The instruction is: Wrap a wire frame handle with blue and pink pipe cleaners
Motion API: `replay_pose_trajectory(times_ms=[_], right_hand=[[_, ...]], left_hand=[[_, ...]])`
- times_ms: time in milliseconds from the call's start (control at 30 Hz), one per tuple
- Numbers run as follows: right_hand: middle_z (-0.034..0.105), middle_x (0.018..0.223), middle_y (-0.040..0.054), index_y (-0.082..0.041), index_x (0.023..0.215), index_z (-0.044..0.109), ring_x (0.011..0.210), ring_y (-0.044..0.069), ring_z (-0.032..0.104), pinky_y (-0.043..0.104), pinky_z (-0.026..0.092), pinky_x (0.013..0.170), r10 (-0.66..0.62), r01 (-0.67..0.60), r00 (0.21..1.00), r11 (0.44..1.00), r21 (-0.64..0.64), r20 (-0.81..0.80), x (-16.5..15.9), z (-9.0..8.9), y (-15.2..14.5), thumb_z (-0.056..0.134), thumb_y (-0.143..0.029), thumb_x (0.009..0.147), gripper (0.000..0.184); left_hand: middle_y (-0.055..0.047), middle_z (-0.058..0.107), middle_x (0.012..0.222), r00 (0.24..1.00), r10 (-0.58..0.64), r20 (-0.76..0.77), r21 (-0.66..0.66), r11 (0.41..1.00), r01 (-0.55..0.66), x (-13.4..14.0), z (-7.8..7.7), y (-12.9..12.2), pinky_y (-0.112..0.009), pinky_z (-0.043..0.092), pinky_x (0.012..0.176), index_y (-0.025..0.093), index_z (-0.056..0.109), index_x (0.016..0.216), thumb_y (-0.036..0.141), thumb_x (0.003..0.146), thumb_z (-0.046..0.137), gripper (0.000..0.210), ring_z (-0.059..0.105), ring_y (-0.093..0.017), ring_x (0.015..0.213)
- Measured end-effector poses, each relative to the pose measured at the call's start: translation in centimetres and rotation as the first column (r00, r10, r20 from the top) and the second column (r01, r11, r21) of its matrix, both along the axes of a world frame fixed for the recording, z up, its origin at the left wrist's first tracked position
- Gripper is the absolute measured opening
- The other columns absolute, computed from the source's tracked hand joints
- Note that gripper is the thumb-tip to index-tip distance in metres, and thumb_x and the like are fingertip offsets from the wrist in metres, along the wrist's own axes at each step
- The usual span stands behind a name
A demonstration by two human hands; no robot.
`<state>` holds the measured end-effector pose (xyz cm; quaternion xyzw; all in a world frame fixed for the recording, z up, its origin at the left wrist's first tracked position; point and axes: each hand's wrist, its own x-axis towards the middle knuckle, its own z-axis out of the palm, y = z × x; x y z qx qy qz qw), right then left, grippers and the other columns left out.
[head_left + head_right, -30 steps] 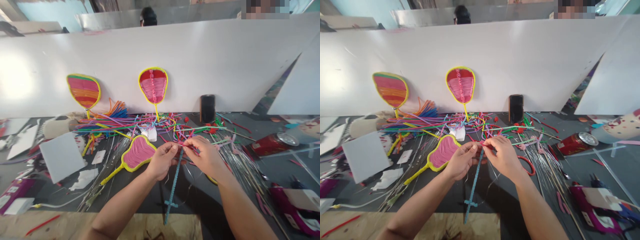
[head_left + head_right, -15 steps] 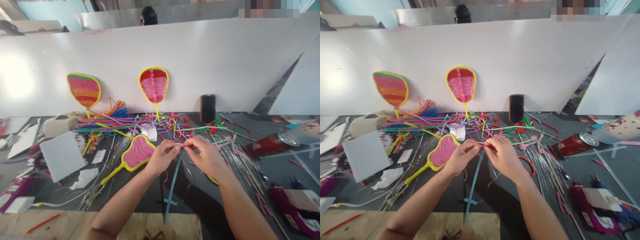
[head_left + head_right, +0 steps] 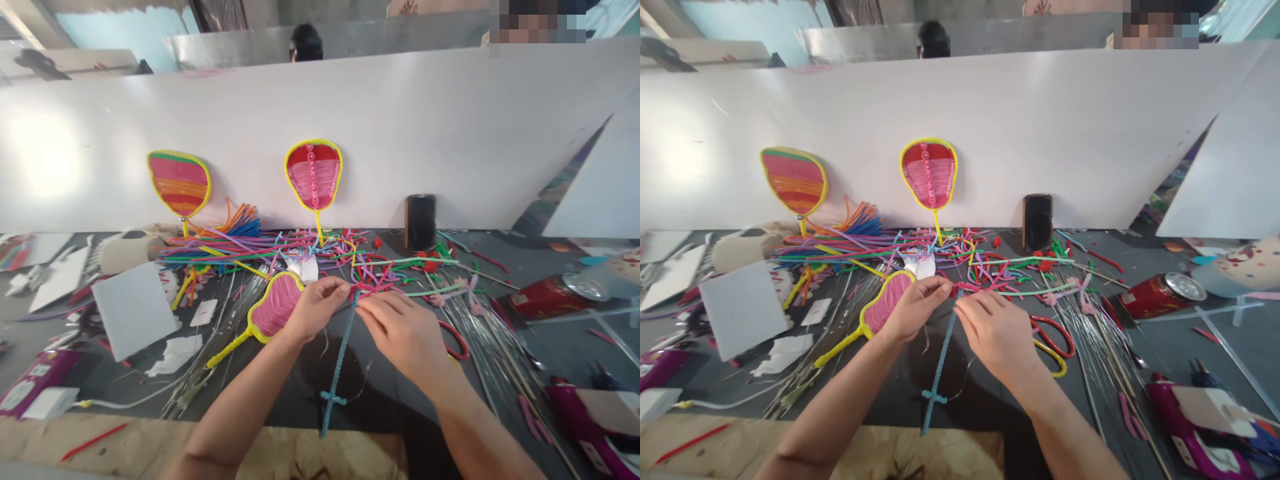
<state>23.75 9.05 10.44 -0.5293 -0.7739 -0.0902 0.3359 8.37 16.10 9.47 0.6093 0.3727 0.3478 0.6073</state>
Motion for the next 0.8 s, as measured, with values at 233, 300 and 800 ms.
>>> replay_pose_trajectory(times_ms=[233, 300, 800], right_hand=[[0.067, 0.083, 0.0064, -0.017, 0.087, 0.062, 0.075, 0.018, 0.061, 0.028, 0.042, 0.066, -0.092, 0.094, 0.994, 0.995, -0.037, 0.058, -1.4, -1.2, -0.2, 0.053, -0.026, 0.089, 0.013], [0.066, 0.079, 0.0058, -0.017, 0.084, 0.061, 0.072, 0.018, 0.061, 0.028, 0.042, 0.064, -0.114, 0.114, 0.993, 0.993, -0.037, 0.022, -1.4, -1.3, 0.0, 0.054, -0.029, 0.088, 0.014], [0.065, 0.078, 0.0028, -0.019, 0.085, 0.060, 0.070, 0.014, 0.059, 0.026, 0.046, 0.066, -0.046, 0.050, 0.965, 0.999, 0.010, -0.257, 0.7, 0.4, 0.3, 0.056, -0.020, 0.085, 0.005]], left_hand=[[0.001, 0.054, 0.064, 0.999, 0.001, 0.034, -0.080, 0.997, 0.002, 0.1, 0.3, -0.1, -0.022, 0.038, 0.064, 0.012, 0.060, 0.068, 0.045, 0.074, 0.063, 0.033, 0.047, -0.010, 0.065], [0.000, 0.057, 0.065, 0.996, 0.013, 0.092, -0.148, 0.989, 0.001, 0.2, 0.3, -0.3, -0.022, 0.039, 0.065, 0.012, 0.062, 0.067, 0.043, 0.071, 0.067, 0.032, 0.049, -0.010, 0.066], [-0.003, 0.063, 0.072, 0.963, 0.089, 0.254, -0.417, 0.909, 0.026, 0.0, 0.7, -0.8, -0.026, 0.050, 0.059, 0.014, 0.064, 0.077, 0.047, 0.069, 0.070, 0.034, 0.058, -0.014, 0.067]])
